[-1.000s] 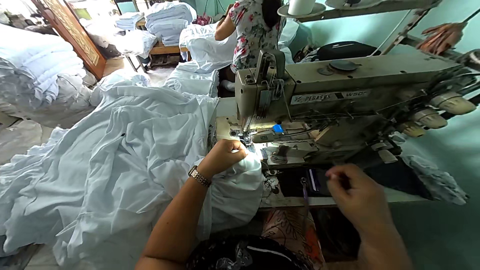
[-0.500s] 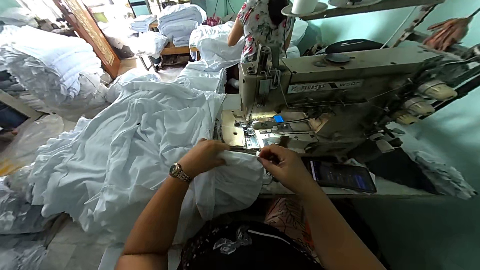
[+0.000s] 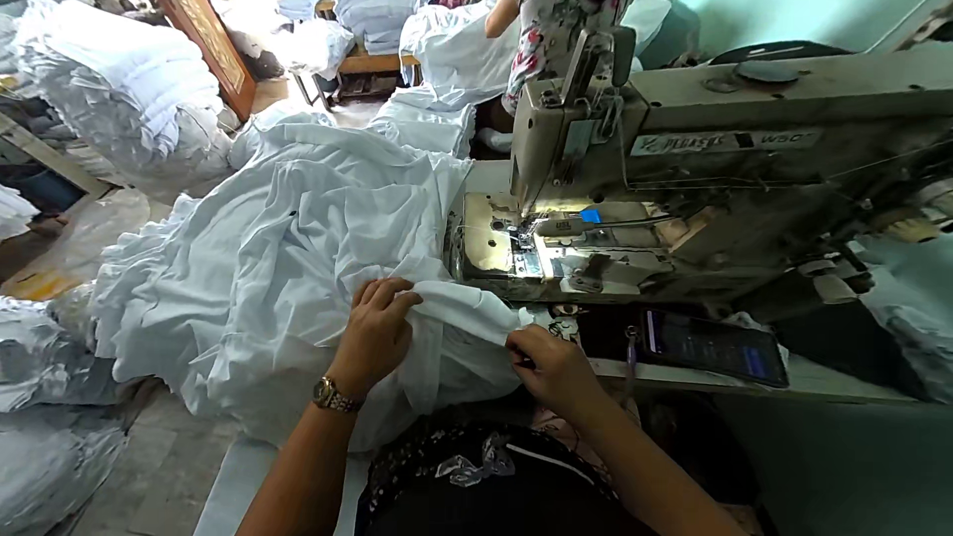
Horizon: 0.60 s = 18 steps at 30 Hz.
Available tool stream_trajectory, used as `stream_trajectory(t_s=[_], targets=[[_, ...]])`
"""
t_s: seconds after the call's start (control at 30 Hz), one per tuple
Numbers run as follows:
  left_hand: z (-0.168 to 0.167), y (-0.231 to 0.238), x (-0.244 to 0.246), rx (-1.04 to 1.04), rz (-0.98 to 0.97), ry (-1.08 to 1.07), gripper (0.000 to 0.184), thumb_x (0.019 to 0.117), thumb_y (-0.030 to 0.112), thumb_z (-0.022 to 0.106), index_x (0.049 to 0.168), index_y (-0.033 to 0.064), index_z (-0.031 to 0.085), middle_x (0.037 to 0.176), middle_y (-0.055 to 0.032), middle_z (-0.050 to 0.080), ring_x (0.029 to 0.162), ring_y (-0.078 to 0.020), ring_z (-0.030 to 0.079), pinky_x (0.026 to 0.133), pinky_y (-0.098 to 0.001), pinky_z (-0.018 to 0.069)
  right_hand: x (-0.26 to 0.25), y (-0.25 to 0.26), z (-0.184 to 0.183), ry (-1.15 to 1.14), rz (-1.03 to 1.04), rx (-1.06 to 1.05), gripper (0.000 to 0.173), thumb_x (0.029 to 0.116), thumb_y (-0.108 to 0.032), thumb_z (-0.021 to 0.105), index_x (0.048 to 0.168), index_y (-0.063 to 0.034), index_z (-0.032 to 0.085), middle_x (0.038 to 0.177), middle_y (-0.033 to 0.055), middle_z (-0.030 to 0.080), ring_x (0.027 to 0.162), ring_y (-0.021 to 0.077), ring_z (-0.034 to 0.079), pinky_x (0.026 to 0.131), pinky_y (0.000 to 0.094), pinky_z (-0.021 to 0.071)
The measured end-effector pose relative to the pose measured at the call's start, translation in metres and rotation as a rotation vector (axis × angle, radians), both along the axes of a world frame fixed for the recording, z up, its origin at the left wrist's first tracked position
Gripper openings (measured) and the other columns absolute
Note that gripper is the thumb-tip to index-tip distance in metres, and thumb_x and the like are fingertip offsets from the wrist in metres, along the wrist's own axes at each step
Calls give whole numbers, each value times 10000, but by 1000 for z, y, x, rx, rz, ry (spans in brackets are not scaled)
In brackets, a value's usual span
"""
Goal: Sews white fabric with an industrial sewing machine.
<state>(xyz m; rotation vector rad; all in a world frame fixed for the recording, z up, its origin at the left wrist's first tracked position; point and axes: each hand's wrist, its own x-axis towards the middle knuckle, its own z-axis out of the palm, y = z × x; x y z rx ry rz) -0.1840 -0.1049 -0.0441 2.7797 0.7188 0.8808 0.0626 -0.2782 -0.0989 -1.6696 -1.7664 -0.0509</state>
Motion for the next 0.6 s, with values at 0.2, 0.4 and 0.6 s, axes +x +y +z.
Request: stream_trajectory(t_s=[0.2, 0.4, 0.6], targets=[[3, -20, 46, -83, -260, 5, 190, 1016, 128, 565, 1051, 89, 747, 1075, -66, 722, 1039, -189, 684, 918, -329, 566, -1, 3, 2, 59, -38, -41, 172, 934, -236, 674, 953, -74, 726, 835, 84, 660, 687, 201, 657, 590, 372, 571], [-40, -6, 60, -133, -184, 147, 201, 1019, 200, 592, 1040, 94, 763, 1116, -79, 714, 1067, -227, 678, 957, -376, 554, 6, 9, -19, 236, -44, -201, 225, 987, -269, 621, 1015, -64, 710, 868, 65, 708, 763, 170, 688, 709, 377, 594], [-38, -7, 59, -190, -169, 32, 184, 1026, 159, 578, 992, 47, 720, 1066, -97, 699, 1003, -201, 688, 897, -361, 581, 6, 16, -19, 328, -101, -315, 244, 971, -285, 643, 1097, -81, 686, 866, 55, 706, 756, 180, 684, 712, 411, 587]])
